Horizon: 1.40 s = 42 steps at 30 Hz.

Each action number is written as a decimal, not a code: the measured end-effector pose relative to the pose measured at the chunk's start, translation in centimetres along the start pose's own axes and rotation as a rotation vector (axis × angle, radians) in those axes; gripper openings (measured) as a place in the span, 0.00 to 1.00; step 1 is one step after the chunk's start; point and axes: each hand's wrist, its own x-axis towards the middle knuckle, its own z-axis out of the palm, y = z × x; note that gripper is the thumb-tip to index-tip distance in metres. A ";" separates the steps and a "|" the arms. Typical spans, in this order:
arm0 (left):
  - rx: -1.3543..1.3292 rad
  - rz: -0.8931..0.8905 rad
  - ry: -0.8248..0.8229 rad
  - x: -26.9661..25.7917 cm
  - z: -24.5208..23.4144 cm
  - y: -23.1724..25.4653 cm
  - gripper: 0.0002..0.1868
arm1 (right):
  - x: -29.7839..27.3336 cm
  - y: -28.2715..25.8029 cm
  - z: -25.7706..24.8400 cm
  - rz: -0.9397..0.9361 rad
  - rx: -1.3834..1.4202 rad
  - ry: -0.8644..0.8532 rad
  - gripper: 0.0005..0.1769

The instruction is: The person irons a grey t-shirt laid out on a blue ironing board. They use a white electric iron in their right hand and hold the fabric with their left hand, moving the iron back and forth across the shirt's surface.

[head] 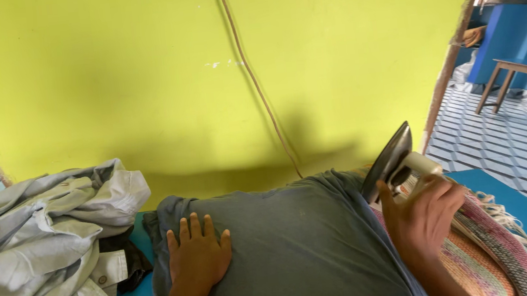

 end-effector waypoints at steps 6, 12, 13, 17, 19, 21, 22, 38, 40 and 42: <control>-0.019 0.037 0.116 -0.6 0.4 -0.2 0.39 | 3.8 2.6 1.4 0.257 0.068 -0.081 0.66; -0.026 0.037 0.120 -0.6 0.4 -0.2 0.39 | 4.4 5.1 3.1 0.216 0.372 -0.272 0.29; -0.022 0.037 0.113 -0.8 0.3 -0.2 0.38 | 4.5 5.1 3.3 0.177 0.410 -0.241 0.26; -0.032 0.031 0.071 -0.9 -0.3 -0.1 0.38 | 5.0 3.7 3.6 0.038 0.765 -0.240 0.24; -0.040 0.025 0.055 -0.8 -0.4 0.0 0.38 | 5.7 1.9 3.1 0.062 0.568 -0.216 0.23; -0.038 0.025 0.053 -0.8 -0.5 -0.1 0.38 | 6.6 -0.4 2.0 0.025 0.389 -0.211 0.23; -0.040 0.025 0.046 -0.7 -0.6 -0.2 0.38 | 7.2 -1.7 1.1 -0.024 0.309 -0.217 0.22; -0.112 -0.041 0.122 -1.5 -1.3 -0.5 0.34 | 0.8 -17.0 -3.5 -0.630 0.091 -1.009 0.29; -0.131 -0.056 0.092 -1.5 -1.4 -0.5 0.34 | -0.2 -16.8 -2.7 -0.599 0.064 -0.960 0.23; -0.142 -0.064 0.077 -1.4 -1.6 -0.3 0.34 | -0.4 -17.2 -1.8 -0.571 0.050 -0.925 0.23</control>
